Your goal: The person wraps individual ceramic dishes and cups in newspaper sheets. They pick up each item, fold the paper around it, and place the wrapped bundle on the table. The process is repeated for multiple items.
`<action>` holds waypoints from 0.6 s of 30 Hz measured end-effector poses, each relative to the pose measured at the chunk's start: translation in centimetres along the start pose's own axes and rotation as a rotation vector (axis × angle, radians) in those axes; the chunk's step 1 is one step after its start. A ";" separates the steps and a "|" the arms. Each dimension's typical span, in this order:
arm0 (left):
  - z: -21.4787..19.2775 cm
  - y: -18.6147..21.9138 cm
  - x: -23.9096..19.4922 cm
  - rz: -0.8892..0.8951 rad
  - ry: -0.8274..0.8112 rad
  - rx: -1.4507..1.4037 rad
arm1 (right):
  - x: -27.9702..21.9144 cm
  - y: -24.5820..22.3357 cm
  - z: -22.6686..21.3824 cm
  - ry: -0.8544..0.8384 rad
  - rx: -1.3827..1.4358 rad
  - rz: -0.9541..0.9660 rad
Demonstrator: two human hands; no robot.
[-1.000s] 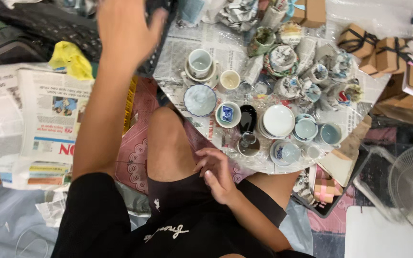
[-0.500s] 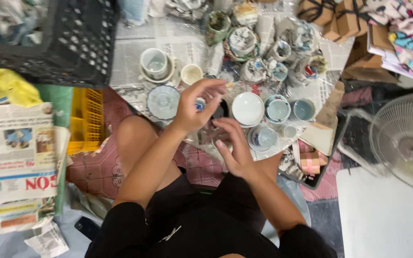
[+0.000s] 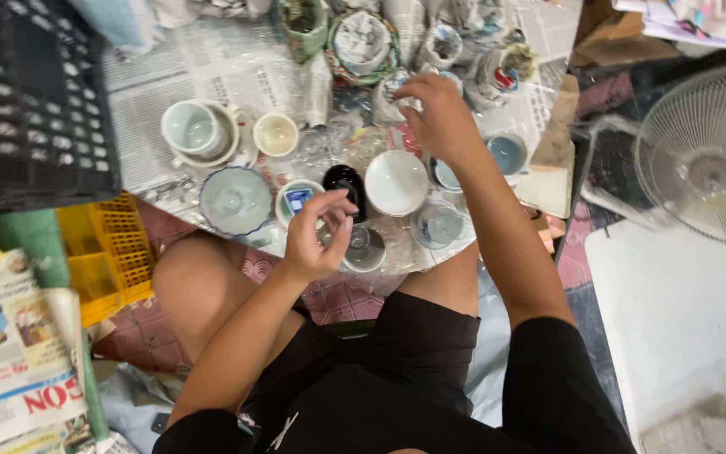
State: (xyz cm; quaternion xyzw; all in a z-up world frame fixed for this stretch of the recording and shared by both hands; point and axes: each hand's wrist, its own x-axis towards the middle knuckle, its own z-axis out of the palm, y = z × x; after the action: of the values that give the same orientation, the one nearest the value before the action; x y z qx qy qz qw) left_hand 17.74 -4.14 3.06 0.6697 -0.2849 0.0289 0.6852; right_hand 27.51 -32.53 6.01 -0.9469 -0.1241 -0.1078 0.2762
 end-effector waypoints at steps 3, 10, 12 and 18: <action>0.3 0.6 0.4 0.026 -0.046 0.053 | 1.3 2.8 2.3 -0.090 -0.121 0.069; 0.6 1.9 2.1 0.081 -0.112 0.143 | 2.4 3.9 3.5 -0.314 -0.227 0.130; 0.7 2.1 2.5 0.081 -0.130 0.164 | 2.3 4.0 3.6 -0.330 -0.225 0.113; 1.0 2.3 3.0 0.109 -0.152 0.177 | 2.0 4.1 3.9 -0.283 -0.194 0.067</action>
State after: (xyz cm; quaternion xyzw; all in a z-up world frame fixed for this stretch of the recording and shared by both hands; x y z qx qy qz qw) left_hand 18.92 -5.91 6.32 0.7115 -0.3683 0.0403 0.5971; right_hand 31.11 -33.40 1.33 -0.9785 -0.1190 0.0242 0.1668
